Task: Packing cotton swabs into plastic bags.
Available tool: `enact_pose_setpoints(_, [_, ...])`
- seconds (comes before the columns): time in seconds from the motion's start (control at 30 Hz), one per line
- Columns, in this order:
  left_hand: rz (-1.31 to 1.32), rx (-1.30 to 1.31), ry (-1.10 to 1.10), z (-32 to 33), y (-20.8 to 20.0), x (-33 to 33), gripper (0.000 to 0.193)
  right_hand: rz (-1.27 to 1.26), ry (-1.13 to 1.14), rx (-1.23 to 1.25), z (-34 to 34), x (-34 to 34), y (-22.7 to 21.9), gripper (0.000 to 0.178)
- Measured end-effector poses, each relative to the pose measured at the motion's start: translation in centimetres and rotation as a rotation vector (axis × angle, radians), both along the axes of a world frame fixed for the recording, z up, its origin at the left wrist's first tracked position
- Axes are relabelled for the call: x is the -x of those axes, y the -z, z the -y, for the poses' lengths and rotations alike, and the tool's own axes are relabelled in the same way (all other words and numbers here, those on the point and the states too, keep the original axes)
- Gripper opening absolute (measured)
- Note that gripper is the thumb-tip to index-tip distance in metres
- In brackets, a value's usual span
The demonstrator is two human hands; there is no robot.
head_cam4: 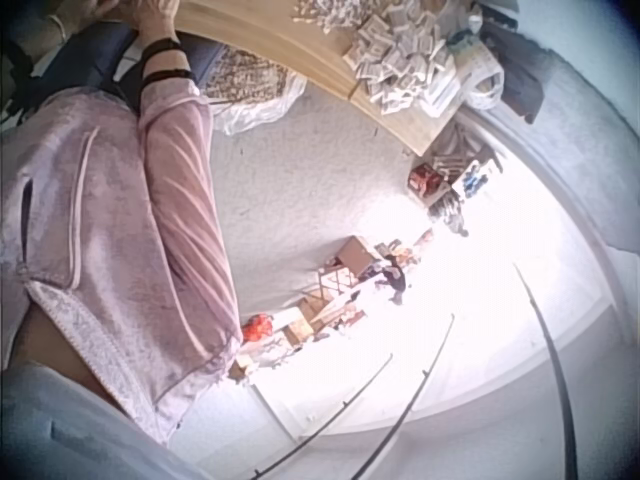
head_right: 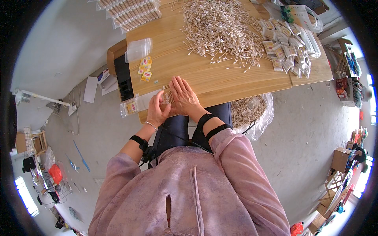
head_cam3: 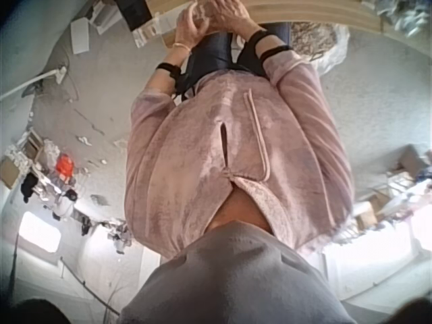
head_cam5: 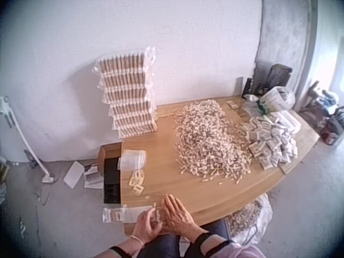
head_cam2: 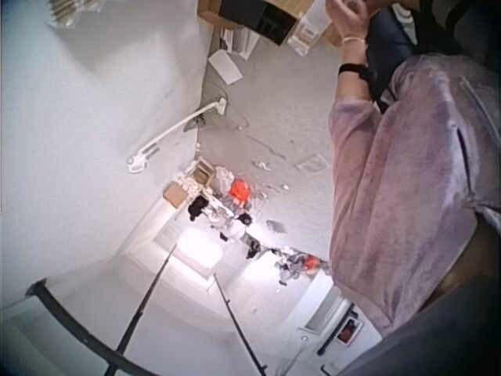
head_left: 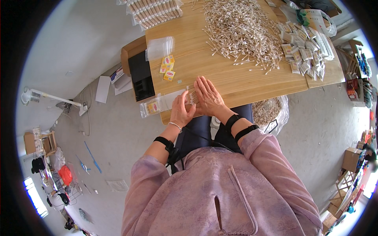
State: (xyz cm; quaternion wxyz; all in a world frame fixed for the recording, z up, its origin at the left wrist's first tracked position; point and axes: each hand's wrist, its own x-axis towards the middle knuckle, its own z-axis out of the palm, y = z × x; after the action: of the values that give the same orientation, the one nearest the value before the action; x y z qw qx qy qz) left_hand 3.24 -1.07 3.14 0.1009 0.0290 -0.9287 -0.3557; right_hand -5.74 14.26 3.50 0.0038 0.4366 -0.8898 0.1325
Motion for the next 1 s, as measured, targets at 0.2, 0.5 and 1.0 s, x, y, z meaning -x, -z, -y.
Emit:
enact_pose_setpoints(0.2, [-0.017,-0.219,-0.039,0.4,0.1,-0.5,0.048,-0.037,-0.009,-0.004,-0.2,0.0,-0.1,0.104])
enact_pose_setpoints(0.5, [-0.223,0.127,0.217,0.5,0.6,-1.2,0.032,-0.026,-0.007,0.049,-0.1,0.1,0.5,0.111])
enact_pose_setpoints(1.0, [-0.188,0.132,0.207,0.5,0.7,-1.1,0.032,0.014,-0.005,-0.015,-0.2,0.0,-0.1,0.109])
